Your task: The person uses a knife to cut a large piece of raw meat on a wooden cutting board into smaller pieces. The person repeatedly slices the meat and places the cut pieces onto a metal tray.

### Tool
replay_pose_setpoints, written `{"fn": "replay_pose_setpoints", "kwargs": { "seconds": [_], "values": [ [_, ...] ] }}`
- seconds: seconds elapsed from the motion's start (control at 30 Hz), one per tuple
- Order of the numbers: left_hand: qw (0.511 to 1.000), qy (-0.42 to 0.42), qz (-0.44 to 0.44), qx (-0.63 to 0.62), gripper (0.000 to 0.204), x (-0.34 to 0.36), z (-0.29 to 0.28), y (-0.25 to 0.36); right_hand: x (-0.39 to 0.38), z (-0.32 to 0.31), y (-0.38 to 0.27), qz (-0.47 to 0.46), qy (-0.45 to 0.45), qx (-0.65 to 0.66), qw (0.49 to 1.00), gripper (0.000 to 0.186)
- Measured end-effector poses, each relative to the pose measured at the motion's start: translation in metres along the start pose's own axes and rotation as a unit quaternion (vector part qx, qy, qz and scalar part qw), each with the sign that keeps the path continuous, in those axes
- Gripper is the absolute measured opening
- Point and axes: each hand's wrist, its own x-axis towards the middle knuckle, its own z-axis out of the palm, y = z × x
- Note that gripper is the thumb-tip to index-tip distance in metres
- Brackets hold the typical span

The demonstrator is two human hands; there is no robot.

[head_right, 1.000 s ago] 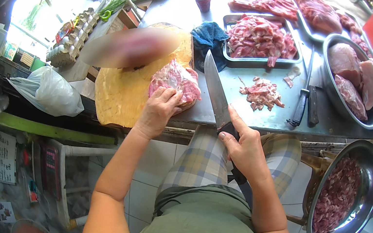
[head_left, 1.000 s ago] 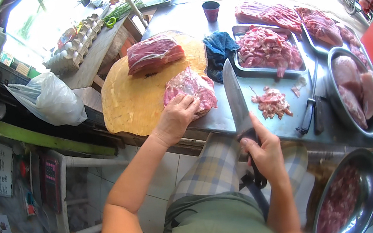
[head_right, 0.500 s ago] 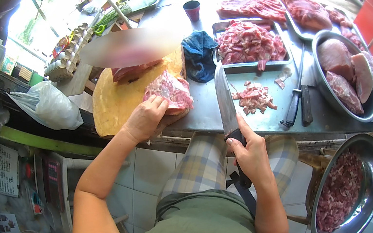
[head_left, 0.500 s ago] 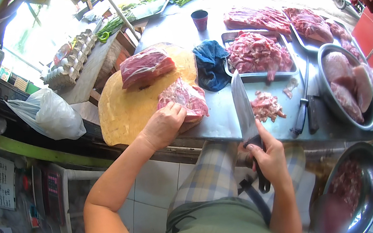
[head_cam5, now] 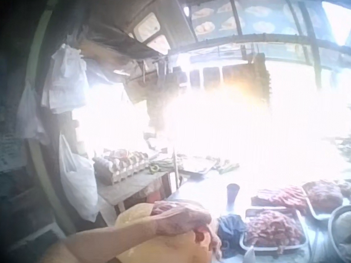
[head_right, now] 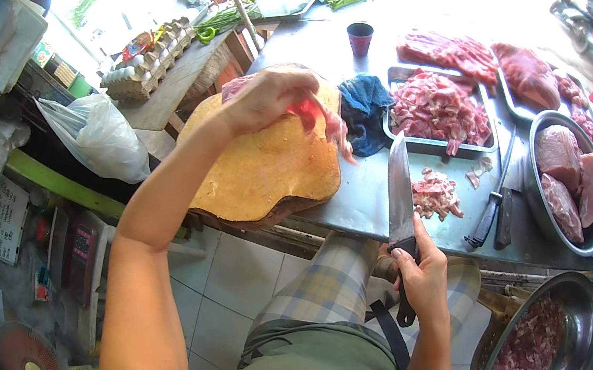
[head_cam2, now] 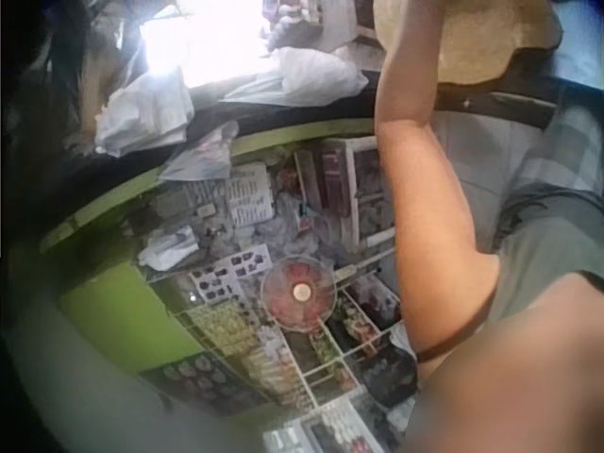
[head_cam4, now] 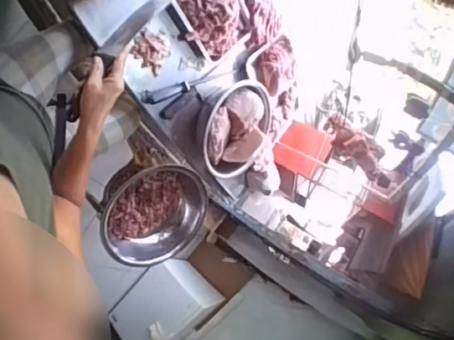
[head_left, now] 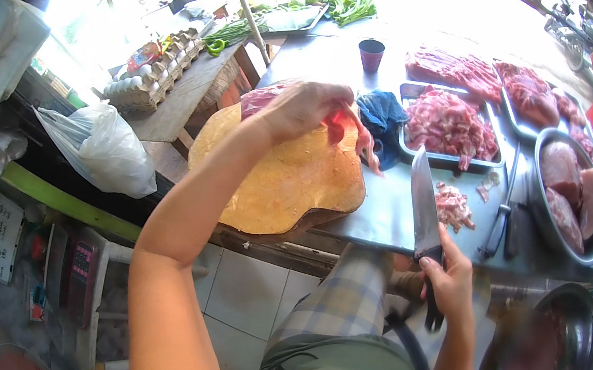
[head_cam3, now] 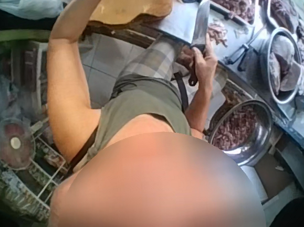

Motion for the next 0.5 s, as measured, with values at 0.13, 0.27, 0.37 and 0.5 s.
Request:
{"fn": "replay_pose_setpoints", "kwargs": {
  "seconds": [0.13,0.27,0.37,0.5],
  "values": [
    [0.987,0.012,0.099,0.124,0.013,-0.038,-0.017,-0.004,0.005,0.005,0.003,-0.012,-0.003,-0.010,1.000,0.069],
    [0.971,-0.057,0.066,0.222,0.015,-0.112,-0.001,-0.027,0.007,0.011,0.002,-0.005,-0.017,-0.012,1.000,0.068],
    [0.985,-0.035,-0.043,0.163,0.018,-0.158,0.014,-0.036,0.006,0.020,-0.003,-0.003,-0.029,-0.024,0.999,0.068],
    [0.983,0.116,-0.103,0.102,0.027,-0.176,0.038,-0.029,0.003,0.039,-0.014,-0.028,-0.073,-0.054,0.995,0.067]
  ]
}}
